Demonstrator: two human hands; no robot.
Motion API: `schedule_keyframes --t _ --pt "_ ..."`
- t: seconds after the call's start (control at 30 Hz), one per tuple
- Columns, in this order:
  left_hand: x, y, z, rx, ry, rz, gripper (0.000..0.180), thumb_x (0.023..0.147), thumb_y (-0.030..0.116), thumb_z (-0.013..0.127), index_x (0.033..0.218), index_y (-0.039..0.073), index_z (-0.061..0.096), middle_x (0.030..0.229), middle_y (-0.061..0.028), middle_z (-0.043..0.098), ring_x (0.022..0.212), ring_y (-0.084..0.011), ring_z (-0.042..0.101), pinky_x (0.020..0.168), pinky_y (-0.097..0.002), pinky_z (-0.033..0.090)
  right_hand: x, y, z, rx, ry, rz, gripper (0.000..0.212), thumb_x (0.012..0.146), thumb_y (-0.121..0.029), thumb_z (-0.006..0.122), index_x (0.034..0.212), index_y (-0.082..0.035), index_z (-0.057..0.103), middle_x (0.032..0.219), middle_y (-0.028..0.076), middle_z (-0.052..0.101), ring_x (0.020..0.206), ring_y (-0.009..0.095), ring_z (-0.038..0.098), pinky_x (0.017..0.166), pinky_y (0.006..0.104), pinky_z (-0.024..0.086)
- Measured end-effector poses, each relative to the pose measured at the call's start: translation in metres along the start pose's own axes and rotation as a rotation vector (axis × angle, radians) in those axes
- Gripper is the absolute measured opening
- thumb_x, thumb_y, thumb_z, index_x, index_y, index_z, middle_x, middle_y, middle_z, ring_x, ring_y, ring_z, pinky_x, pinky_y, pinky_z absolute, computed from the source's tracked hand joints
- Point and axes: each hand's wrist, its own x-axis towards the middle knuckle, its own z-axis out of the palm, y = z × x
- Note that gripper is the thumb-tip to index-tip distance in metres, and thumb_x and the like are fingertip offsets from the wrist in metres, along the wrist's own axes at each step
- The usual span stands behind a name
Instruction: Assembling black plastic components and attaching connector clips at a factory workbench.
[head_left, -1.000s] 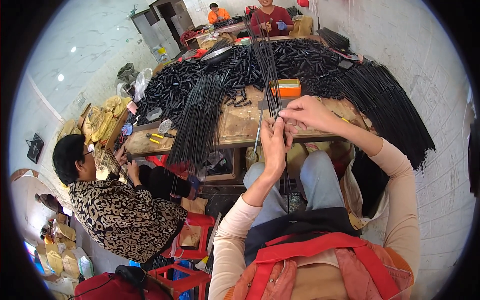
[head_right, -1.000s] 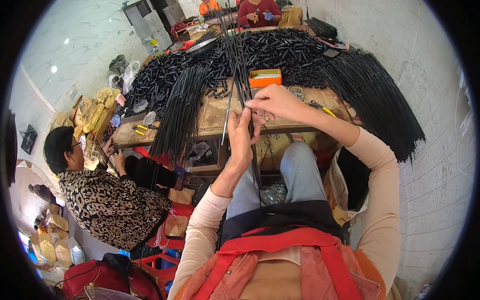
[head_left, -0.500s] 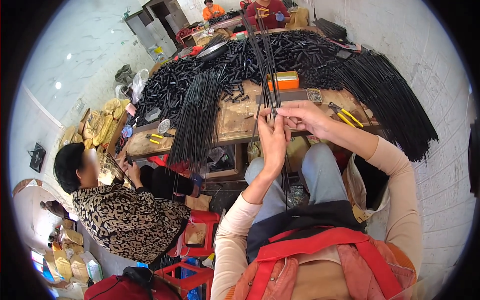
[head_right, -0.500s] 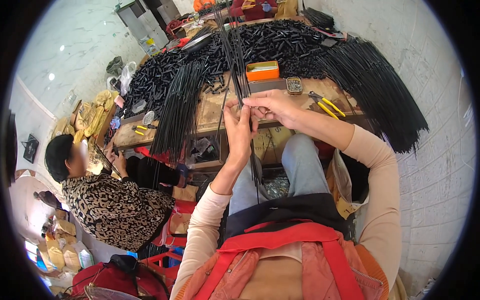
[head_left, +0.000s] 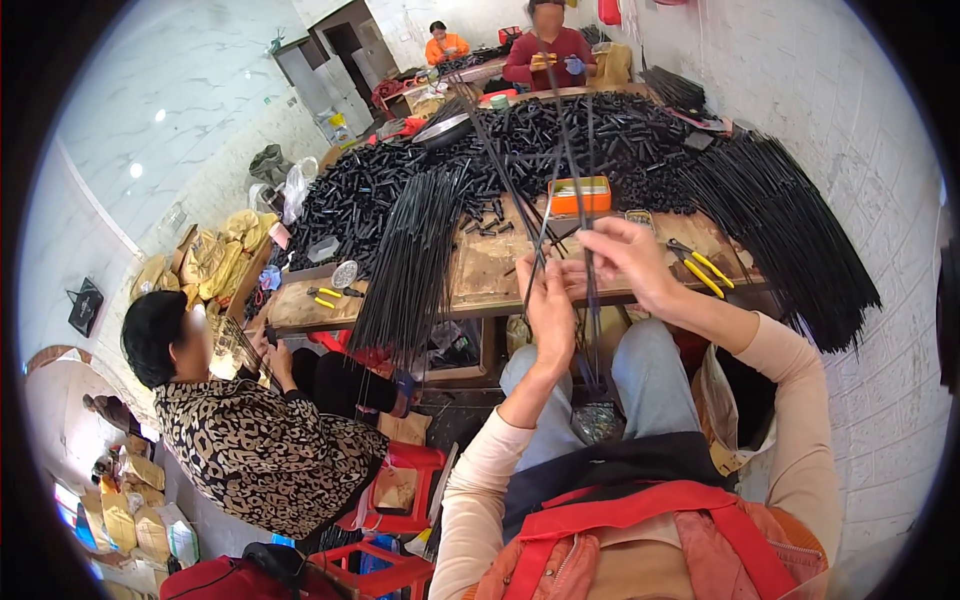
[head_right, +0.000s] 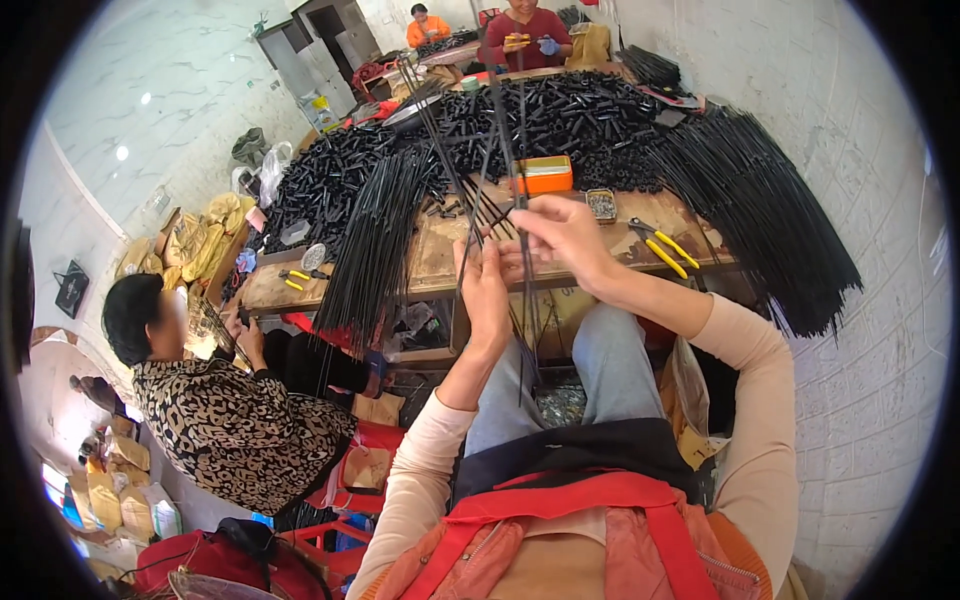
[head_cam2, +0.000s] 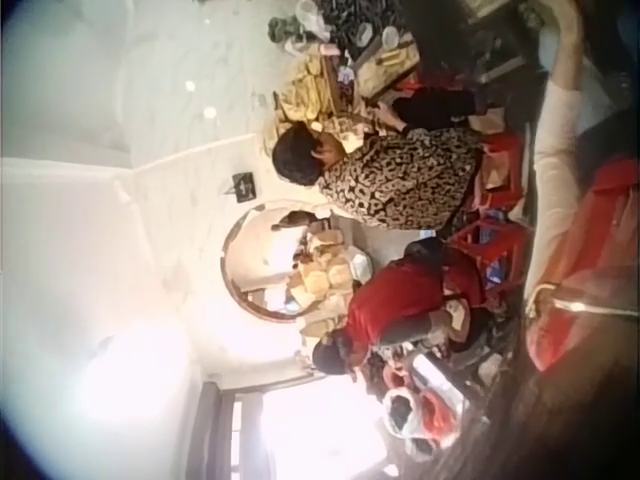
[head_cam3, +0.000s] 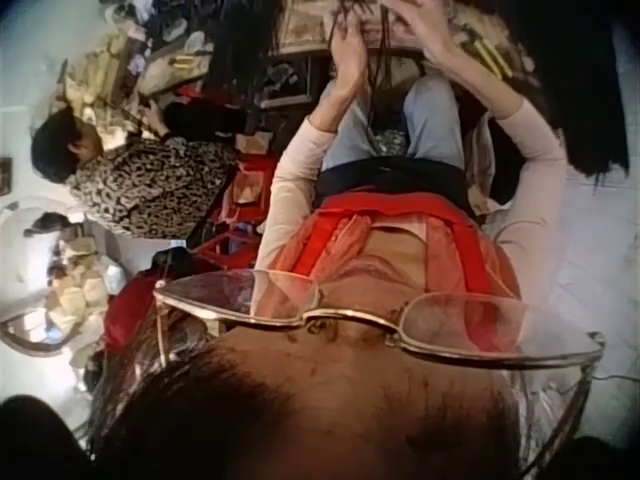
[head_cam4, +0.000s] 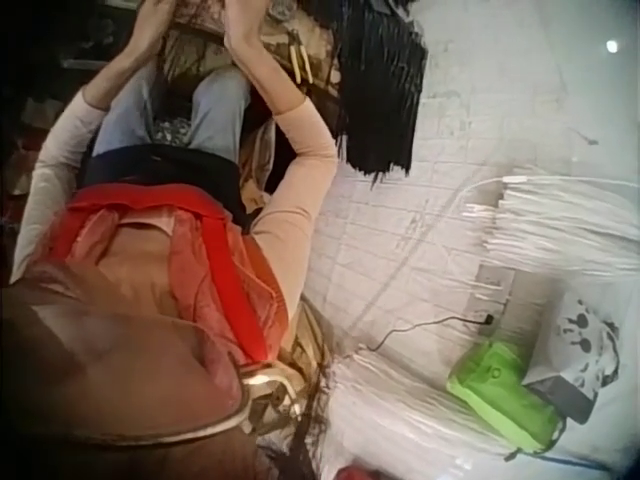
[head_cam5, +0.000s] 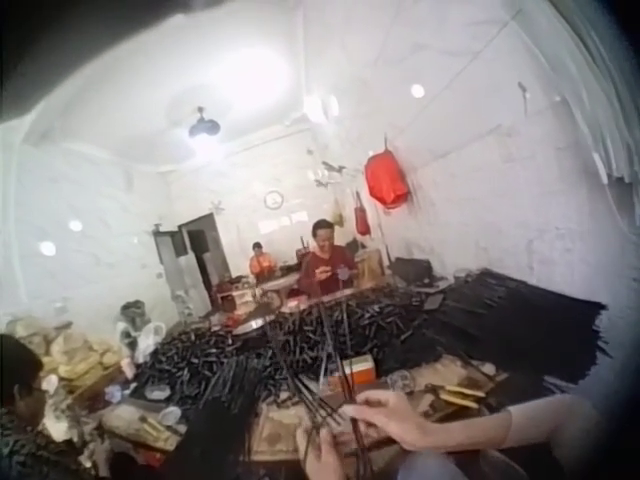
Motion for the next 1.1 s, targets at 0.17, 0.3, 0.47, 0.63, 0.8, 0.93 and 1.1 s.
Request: schedule_keyframes --t 0.17,0.3,0.47,0.63,0.8,0.93,1.1 --pt "0.019 0.009 -0.04 -0.052 0.081 -0.067 0.019 0.102 0.015 0.043 0.12 0.008 0.039 0.068 0.0031 0.04 0.047 -0.0029 0.027 0.039 -0.0201 0.017 0.002 -0.035 -0.03 -0.103 0.175 -0.219 0.018 0.092 -0.022 0.065 0.083 -0.007 0.062 0.059 -0.005 0.051 0.047 0.002 0.043 0.043 0.0169 0.032" --pt "0.017 0.049 -0.037 -0.025 -0.036 -0.085 0.019 0.105 0.023 0.041 0.116 0.008 0.044 0.067 0.0048 0.036 0.05 -0.0037 0.025 0.044 -0.0201 0.02 0.01 -0.053 -0.05 -0.095 0.192 -0.262 0.019 0.092 -0.02 0.065 0.081 -0.006 0.059 0.06 -0.004 0.051 0.048 0.003 0.043 0.044 0.0172 0.033" --pt "0.001 0.044 0.0 0.013 -0.066 -0.137 0.019 0.105 0.019 0.037 0.117 0.006 0.043 0.088 -0.0064 0.058 0.071 -0.013 0.059 0.062 -0.0303 0.055 0.017 -0.02 -0.026 -0.077 0.106 -0.086 0.015 0.089 -0.016 0.067 0.091 -0.002 0.063 0.069 0.0 0.059 0.058 0.005 0.053 0.052 0.0202 0.042" --pt "-0.016 0.046 0.007 0.019 -0.223 -0.341 0.02 0.106 0.023 0.035 0.117 0.009 0.042 0.082 -0.0023 0.054 0.061 -0.0084 0.05 0.049 -0.024 0.044 0.022 0.002 -0.015 -0.096 -0.028 -0.072 0.014 0.09 -0.016 0.067 0.092 -0.003 0.063 0.071 0.0 0.06 0.057 0.006 0.054 0.051 0.0219 0.044" --pt "-0.025 0.044 -0.008 0.077 -0.241 -0.363 0.019 0.106 0.027 0.038 0.11 0.011 0.047 0.067 0.0059 0.033 0.049 -0.0023 0.024 0.042 -0.0192 0.018 0.047 -0.029 -0.038 -0.566 -0.025 -0.049 0.036 0.096 -0.035 0.058 0.087 -0.001 0.062 0.072 0.004 0.062 0.061 0.009 0.06 0.052 0.0247 0.048" --pt "-0.035 0.037 0.002 0.115 -0.257 -0.359 0.02 0.106 0.027 0.04 0.109 0.01 0.048 0.065 0.0064 0.031 0.049 -0.002 0.024 0.042 -0.019 0.018 0.103 -0.049 -0.065 -0.083 0.071 -0.29 0.04 0.096 -0.043 0.056 0.111 -0.005 0.054 0.093 0.012 0.067 0.081 0.02 0.068 0.078 0.0306 0.056" --pt "-0.053 0.027 -0.006 -0.08 -0.429 -0.543 0.041 0.103 0.033 0.045 0.13 0.003 0.046 0.1 -0.0117 0.064 0.081 -0.0193 0.064 0.072 -0.0333 0.052 0.122 -0.066 -0.035 0.264 -0.329 0.061 0.043 0.094 -0.031 0.063 0.122 0.0 0.051 0.106 0.015 0.065 0.098 0.025 0.066 0.095 0.0386 0.053"
